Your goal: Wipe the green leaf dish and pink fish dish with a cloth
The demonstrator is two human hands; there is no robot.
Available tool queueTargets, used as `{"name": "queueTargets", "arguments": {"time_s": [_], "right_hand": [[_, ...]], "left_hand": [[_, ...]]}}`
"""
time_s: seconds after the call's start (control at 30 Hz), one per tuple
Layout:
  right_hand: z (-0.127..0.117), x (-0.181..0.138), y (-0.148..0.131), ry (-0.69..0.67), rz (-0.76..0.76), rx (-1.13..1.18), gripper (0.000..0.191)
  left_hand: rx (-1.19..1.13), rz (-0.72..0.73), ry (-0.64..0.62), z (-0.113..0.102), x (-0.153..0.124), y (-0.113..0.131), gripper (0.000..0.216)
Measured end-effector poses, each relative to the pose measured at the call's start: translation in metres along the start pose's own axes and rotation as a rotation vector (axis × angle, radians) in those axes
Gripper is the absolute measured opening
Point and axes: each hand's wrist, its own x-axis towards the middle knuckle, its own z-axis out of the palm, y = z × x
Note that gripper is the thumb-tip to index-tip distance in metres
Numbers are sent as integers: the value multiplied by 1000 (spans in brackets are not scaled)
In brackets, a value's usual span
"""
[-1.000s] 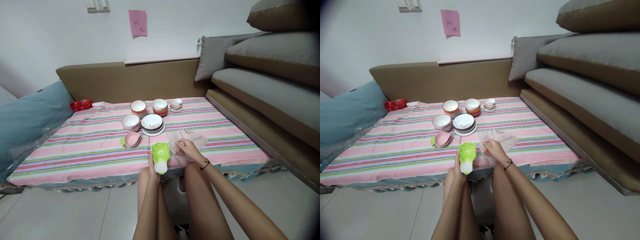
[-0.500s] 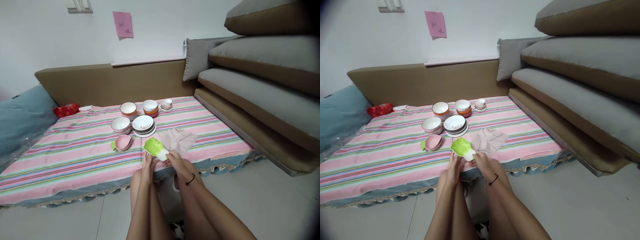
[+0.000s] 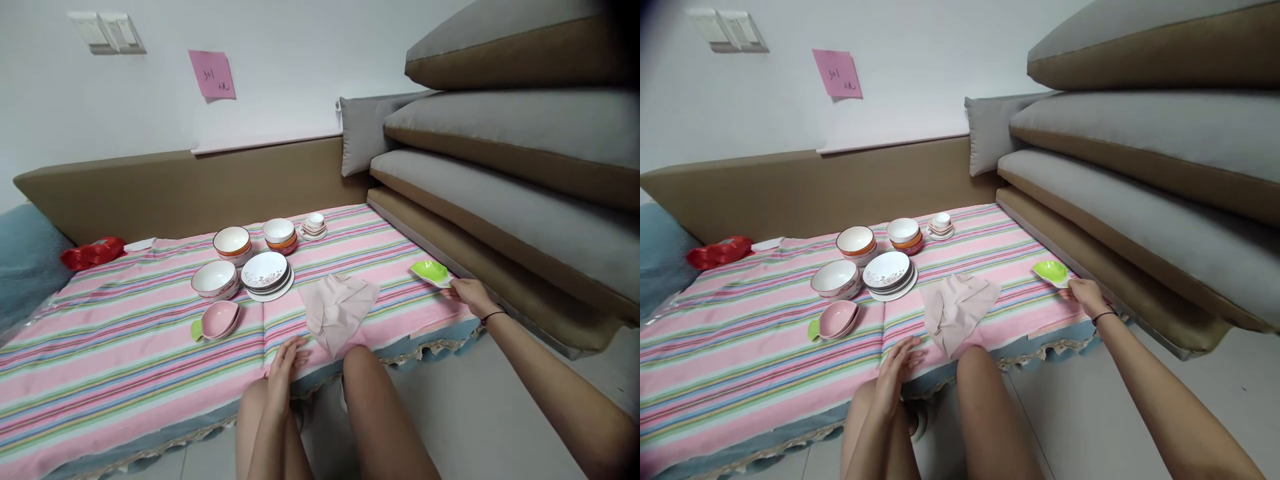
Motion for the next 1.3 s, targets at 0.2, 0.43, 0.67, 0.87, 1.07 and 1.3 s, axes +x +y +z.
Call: {"name": "queueTargets", "arguments": {"time_s": [0.2,0.43,0.67,0.87,1.07,1.3], "right_hand": [[0,55,-2,-85,191,130,11],[16,64,19,111,187,150,11],[22,54,12,-46,178,175,7],[41,46,5,-60,178,187,10],[66,17,19,107,118,273,13],[144,-79,21,-104,-224,222,18]], "left_hand": [[104,28,-15,3,0,9,38],[189,26,-87,-7,13,1,37],[195,5,-124,-25,23,-20,42],[157,36,-67,-20,22,-16,38],[98,27,-5,-7,10,7,38],[213,97,38,-2,1,8,26]]}}
